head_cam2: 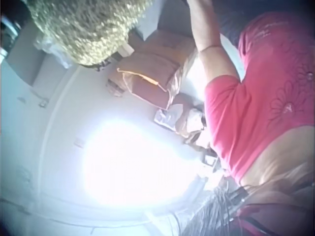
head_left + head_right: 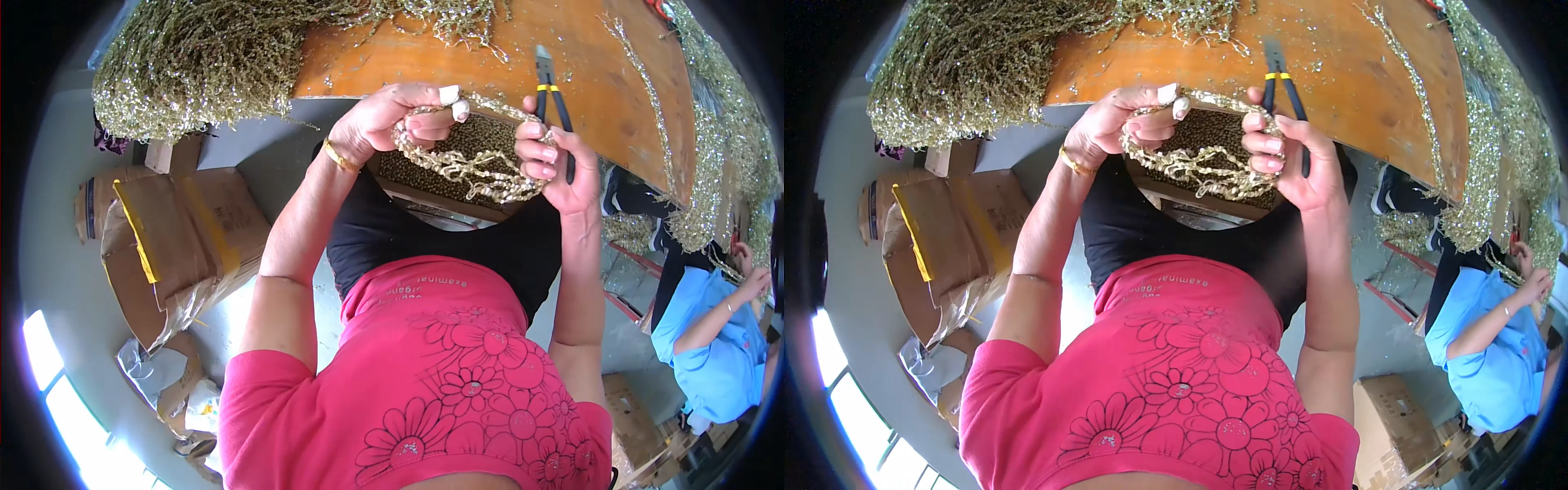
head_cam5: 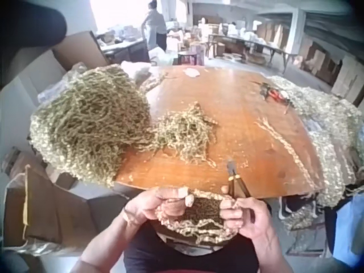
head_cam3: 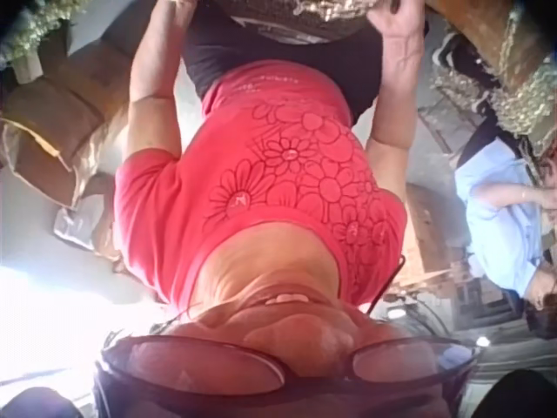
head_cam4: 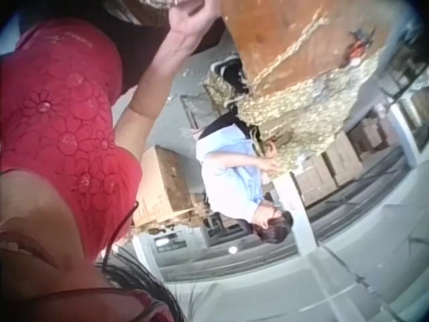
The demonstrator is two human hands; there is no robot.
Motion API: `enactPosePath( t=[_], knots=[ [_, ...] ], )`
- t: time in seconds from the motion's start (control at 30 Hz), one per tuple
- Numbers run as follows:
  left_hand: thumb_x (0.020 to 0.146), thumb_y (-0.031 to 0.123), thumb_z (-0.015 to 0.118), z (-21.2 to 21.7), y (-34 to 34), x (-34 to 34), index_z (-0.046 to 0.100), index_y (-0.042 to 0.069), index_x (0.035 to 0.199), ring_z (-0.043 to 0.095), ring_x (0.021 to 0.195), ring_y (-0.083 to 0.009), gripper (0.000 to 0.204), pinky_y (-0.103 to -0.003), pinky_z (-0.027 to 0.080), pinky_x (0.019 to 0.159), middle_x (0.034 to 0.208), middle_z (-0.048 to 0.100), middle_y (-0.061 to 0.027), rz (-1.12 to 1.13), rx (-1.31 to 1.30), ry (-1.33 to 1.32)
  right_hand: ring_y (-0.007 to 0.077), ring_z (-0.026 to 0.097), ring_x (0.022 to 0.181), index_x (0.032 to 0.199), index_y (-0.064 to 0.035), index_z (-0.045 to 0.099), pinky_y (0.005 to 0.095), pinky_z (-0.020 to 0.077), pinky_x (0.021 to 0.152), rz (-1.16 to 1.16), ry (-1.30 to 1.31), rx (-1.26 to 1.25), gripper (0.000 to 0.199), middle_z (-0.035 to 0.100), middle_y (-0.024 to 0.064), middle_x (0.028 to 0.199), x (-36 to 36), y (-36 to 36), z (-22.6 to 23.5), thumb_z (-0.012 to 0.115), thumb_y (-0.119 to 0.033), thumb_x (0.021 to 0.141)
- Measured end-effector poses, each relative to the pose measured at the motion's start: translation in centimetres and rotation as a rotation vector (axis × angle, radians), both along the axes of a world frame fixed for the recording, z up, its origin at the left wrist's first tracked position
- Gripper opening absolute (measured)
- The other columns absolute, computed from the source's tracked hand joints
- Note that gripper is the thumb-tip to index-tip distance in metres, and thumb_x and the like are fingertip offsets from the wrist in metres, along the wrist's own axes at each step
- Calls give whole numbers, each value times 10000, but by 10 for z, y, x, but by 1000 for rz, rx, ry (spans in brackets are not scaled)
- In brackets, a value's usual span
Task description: Trimming and cutting gold-colored tinsel decorative strands using pliers at a workshop table.
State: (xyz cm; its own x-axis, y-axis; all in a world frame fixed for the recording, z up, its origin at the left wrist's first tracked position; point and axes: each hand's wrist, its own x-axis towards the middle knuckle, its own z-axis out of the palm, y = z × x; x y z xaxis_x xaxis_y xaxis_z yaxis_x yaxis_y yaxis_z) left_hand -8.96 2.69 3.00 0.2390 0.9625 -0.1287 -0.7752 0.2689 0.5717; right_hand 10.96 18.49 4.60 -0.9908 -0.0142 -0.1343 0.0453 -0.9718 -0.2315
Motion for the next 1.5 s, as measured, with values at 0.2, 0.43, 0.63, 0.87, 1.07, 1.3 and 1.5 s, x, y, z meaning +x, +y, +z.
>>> enactPosePath(
  t=[0.2,0.43,0.63,0.87,1.07,1.3,1.5],
  knots=[
    [881,346,443,-10,-3,-4,524,-8,828,311,422,-37,367,-171,227,374,524,379,32,126,144,132,84,444,671,1242,-43,329,288,449,633,-26,22,305,566,436,56,885,9,0,-12,599,-192,767],
    [921,302,397,4,-11,-33,526,-11,742,287,369,-18,383,-165,224,336,510,439,-7,-246,101,348,77,450,599,1245,-46,317,281,440,548,189,-39,443,614,461,73,852,24,21,1,617,-223,740],
    [905,321,424,-1,-16,-29,530,-6,762,421,543,-59,372,-181,328,457,595,480,-26,195,205,382,171,522,728,1228,-30,345,341,490,663,10,-167,546,546,504,120,922,16,9,-8,559,-234,769],
    [873,390,466,0,-11,-48,530,-18,1091,540,605,-121,467,-233,434,551,785,606,-88,-83,2,885,145,529,756,1214,-6,359,323,489,685,98,-214,618,439,521,104,910,14,9,-9,478,-171,825],
    [869,394,471,-25,3,-8,503,-20,1112,584,733,-170,481,-303,466,750,880,605,-105,-95,3,624,133,505,711,1213,2,376,284,447,613,69,-155,615,436,519,96,889,9,0,4,485,-166,826],
    [917,271,397,-46,4,25,497,-33,1033,573,748,-182,340,-318,459,767,767,580,-87,115,-75,174,130,528,734,1236,14,364,284,462,644,69,-154,601,453,536,103,926,12,-4,8,473,-156,831],
    [884,215,470,-37,-5,28,494,0,1070,561,782,-179,285,-312,449,756,877,584,-80,254,-157,88,133,562,780,1201,17,382,270,485,676,64,-179,639,407,544,112,952,16,-5,9,457,-151,838]
  ],
)
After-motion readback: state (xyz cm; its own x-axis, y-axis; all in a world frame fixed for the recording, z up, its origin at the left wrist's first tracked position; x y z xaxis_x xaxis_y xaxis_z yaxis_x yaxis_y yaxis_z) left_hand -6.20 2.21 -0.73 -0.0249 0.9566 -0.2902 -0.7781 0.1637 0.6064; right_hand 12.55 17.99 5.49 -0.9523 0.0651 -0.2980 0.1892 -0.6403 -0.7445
